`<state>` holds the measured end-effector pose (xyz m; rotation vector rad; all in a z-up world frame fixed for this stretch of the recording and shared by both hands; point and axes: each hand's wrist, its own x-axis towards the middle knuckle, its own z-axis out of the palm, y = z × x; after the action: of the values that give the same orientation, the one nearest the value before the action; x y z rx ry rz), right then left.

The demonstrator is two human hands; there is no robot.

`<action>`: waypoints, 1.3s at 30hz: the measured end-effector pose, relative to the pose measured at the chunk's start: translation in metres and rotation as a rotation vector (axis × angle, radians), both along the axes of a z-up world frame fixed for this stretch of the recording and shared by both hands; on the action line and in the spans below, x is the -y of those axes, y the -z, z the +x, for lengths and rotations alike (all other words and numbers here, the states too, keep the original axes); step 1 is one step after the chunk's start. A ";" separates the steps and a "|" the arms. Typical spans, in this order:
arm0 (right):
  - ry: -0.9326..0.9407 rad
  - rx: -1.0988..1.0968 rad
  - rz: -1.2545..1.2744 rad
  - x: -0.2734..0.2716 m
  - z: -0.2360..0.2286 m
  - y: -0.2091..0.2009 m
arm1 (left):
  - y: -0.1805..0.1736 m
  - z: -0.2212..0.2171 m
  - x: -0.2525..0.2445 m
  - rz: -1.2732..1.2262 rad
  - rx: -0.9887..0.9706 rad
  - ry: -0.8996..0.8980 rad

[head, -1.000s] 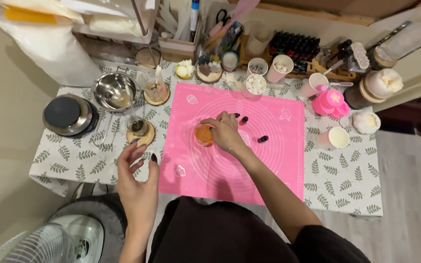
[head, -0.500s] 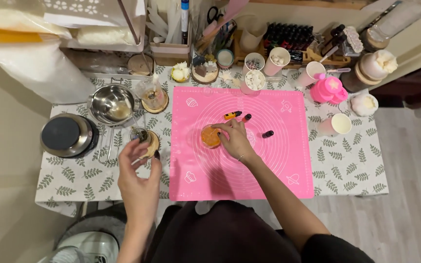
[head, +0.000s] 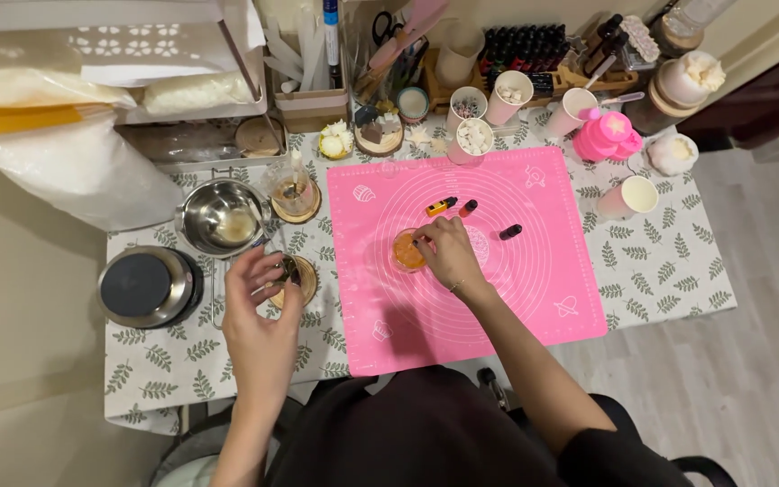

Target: Preparing a wax star decoration for a candle, including melting wax and applying details.

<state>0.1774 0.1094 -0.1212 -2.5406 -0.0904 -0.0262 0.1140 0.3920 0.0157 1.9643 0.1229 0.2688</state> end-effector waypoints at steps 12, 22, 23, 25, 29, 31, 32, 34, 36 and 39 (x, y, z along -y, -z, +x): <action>-0.036 0.130 -0.121 -0.002 -0.005 -0.008 | 0.005 0.016 -0.019 -0.010 0.027 0.060; -0.061 0.119 -0.099 -0.001 -0.006 -0.013 | 0.013 0.009 -0.020 -0.042 0.003 0.032; -0.063 0.120 -0.099 0.000 -0.006 -0.012 | 0.012 0.008 -0.019 -0.042 0.004 0.030; -0.067 0.132 -0.095 0.003 -0.007 -0.011 | 0.010 0.008 -0.018 -0.033 0.007 0.015; -0.045 0.067 -0.067 0.005 -0.008 -0.017 | 0.012 0.005 -0.016 -0.032 0.005 0.004; -0.054 0.057 -0.019 0.007 -0.008 -0.014 | 0.011 0.004 -0.016 -0.049 -0.003 -0.008; -0.058 0.059 -0.018 0.009 -0.008 -0.010 | 0.011 0.003 -0.016 -0.048 -0.002 -0.012; -0.036 -0.010 0.072 0.015 -0.008 -0.003 | 0.012 0.001 -0.016 -0.097 -0.010 -0.032; 0.001 -0.095 0.137 0.015 -0.006 -0.007 | 0.010 -0.002 -0.016 -0.102 -0.035 -0.057; 0.046 -0.176 0.201 0.016 -0.005 -0.007 | 0.017 -0.007 -0.020 -0.098 -0.042 -0.095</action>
<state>0.1721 0.0935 -0.1145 -2.3323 0.0385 0.1621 0.1073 0.4119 -0.0017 1.8701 0.2523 0.2784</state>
